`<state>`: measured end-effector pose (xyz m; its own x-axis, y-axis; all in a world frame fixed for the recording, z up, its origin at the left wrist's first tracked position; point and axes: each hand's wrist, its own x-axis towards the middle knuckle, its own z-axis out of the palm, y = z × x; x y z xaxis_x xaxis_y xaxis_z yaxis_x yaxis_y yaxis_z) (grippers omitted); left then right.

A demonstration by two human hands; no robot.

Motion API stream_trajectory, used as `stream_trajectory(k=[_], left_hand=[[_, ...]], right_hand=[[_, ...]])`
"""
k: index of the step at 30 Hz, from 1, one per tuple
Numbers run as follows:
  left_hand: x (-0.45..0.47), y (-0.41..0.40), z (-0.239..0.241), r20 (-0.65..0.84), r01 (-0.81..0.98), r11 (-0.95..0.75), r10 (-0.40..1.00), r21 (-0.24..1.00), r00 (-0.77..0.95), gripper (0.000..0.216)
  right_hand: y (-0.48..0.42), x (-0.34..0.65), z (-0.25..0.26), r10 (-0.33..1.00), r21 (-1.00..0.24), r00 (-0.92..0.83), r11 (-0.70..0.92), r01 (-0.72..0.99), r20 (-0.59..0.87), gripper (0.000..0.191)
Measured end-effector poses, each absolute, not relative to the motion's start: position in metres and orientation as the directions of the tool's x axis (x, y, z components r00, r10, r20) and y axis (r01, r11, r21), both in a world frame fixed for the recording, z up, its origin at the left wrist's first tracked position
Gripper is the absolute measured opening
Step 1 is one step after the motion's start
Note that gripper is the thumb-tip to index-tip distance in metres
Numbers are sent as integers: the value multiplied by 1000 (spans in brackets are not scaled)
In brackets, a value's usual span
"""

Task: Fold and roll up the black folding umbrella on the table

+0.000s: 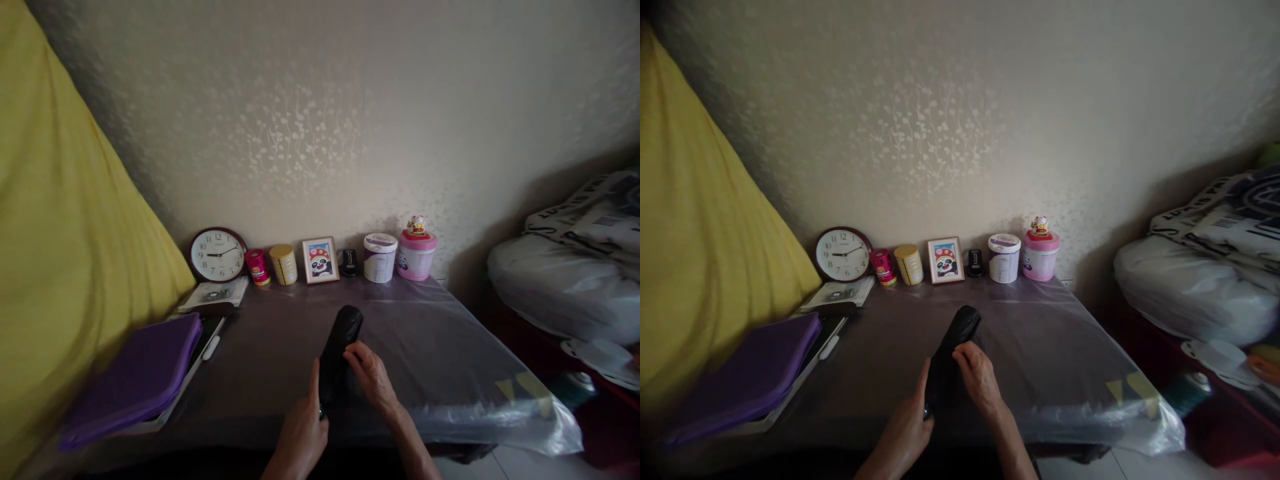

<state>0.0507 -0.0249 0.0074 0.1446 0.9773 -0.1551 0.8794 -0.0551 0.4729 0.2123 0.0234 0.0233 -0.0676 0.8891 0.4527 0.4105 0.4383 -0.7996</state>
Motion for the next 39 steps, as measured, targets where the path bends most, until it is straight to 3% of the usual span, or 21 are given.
stream_trajectory(k=[7,14,24,34,39], left_hand=[[56,-23,10,-207,983,-85,971,163,118,84],[61,-26,11,-124,994,-95,988,-49,88,79],[62,-26,10,-104,993,-102,990,-66,95,77],[61,-28,8,-68,988,-118,991,-100,112,82],[52,-30,0,-86,982,-175,980,73,181,87]], right_hand=[[25,201,8,941,-916,-85,337,219,326,26],[39,205,14,887,-856,-169,460,235,430,22],[45,206,21,900,-813,-258,431,392,352,22],[54,200,12,898,-680,-196,429,595,395,12],[46,191,15,895,-626,-166,413,662,415,16]])
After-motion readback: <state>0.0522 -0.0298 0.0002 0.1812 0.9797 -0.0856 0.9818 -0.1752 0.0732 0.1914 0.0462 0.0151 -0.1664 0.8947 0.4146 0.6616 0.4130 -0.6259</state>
